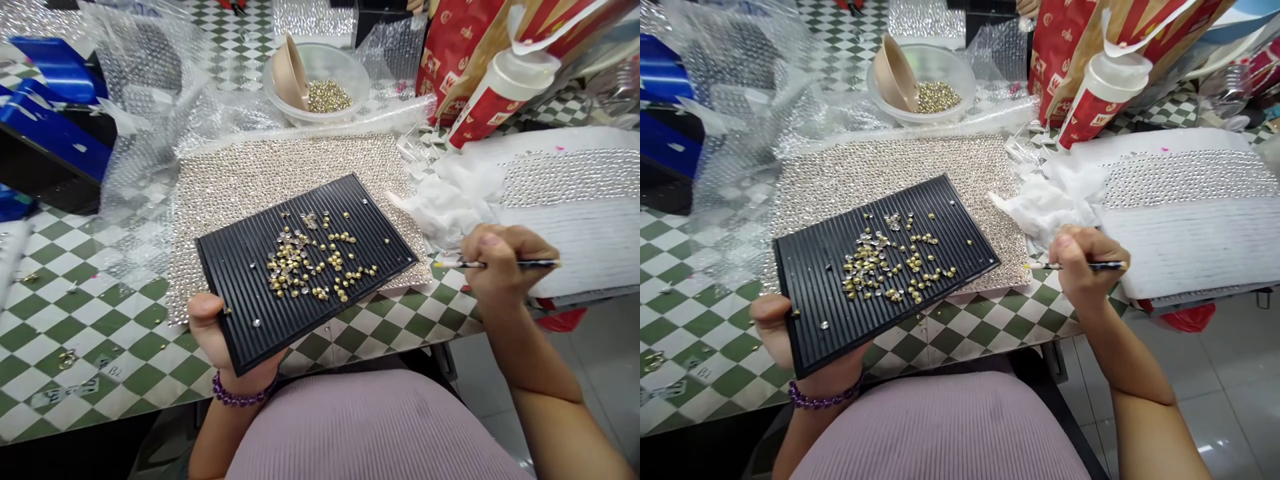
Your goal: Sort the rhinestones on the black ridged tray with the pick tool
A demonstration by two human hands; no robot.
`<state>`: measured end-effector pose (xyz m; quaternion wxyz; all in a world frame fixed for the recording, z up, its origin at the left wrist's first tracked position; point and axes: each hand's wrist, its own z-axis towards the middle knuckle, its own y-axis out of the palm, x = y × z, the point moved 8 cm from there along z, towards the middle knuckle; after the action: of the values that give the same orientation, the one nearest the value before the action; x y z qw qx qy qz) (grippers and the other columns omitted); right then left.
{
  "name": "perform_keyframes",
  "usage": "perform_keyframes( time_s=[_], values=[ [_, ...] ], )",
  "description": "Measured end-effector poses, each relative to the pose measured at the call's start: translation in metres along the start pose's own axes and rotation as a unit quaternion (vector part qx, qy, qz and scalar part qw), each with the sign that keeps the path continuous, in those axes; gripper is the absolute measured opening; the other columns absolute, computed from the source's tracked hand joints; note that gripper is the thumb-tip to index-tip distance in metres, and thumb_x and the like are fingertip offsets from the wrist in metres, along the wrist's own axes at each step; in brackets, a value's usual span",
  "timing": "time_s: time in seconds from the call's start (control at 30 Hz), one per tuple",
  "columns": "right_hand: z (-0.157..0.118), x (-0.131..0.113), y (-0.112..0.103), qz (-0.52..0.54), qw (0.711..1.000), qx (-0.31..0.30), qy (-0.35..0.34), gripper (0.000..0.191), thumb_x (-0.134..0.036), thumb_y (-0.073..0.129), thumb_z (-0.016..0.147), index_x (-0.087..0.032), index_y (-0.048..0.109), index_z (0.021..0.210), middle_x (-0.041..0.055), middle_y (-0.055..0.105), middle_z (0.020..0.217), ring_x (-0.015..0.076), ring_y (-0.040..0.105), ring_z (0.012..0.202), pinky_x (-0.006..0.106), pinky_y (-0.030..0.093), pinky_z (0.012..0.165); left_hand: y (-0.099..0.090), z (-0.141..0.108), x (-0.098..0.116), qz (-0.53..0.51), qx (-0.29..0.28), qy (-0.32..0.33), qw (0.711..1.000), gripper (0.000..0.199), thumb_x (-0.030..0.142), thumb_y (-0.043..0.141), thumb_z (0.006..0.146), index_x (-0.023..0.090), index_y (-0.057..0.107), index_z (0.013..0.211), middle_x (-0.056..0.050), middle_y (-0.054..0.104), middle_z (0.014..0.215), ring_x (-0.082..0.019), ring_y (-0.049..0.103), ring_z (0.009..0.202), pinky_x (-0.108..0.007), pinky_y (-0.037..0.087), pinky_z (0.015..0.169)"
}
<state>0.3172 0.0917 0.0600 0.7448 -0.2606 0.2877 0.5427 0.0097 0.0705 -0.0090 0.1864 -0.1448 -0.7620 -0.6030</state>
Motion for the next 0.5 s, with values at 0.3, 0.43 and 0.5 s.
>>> perform_keyframes(
  time_s=[0.3,0.43,0.5],
  values=[
    [0.040,-0.056,0.087,0.062,0.985,-0.159,-0.005,0.033,-0.027,0.058,0.087,-0.017,0.050,0.057,-0.0010,0.053,0.054,0.0084,0.051,0.049,0.024,0.033,0.043,0.002,-0.005,-0.014,0.017,-0.012,-0.070,0.997,0.048,0.026,0.047,0.064,0.023,0.063,0.109,-0.004,0.073,0.096,-0.031,0.067,0.093,-0.048,0.052,0.090],
    [0.045,-0.047,0.114,0.007,0.983,-0.182,0.013,0.043,-0.009,0.056,0.082,-0.018,0.027,0.051,-0.0053,0.035,0.049,0.0056,0.037,0.045,0.023,0.028,0.043,0.001,-0.007,-0.017,0.014,-0.021,-0.088,0.996,0.047,0.025,0.048,0.062,0.022,0.064,0.106,-0.004,0.074,0.092,-0.031,0.067,0.096,-0.047,0.052,0.091],
    [0.047,-0.041,0.115,0.001,0.987,-0.160,0.015,0.043,-0.008,0.053,0.081,-0.019,0.023,0.053,-0.0050,0.030,0.049,0.0068,0.039,0.046,0.024,0.029,0.044,0.005,-0.008,-0.019,0.006,-0.033,-0.103,0.994,0.046,0.025,0.047,0.061,0.022,0.065,0.104,-0.003,0.074,0.088,-0.030,0.067,0.096,-0.046,0.052,0.092]
  ],
)
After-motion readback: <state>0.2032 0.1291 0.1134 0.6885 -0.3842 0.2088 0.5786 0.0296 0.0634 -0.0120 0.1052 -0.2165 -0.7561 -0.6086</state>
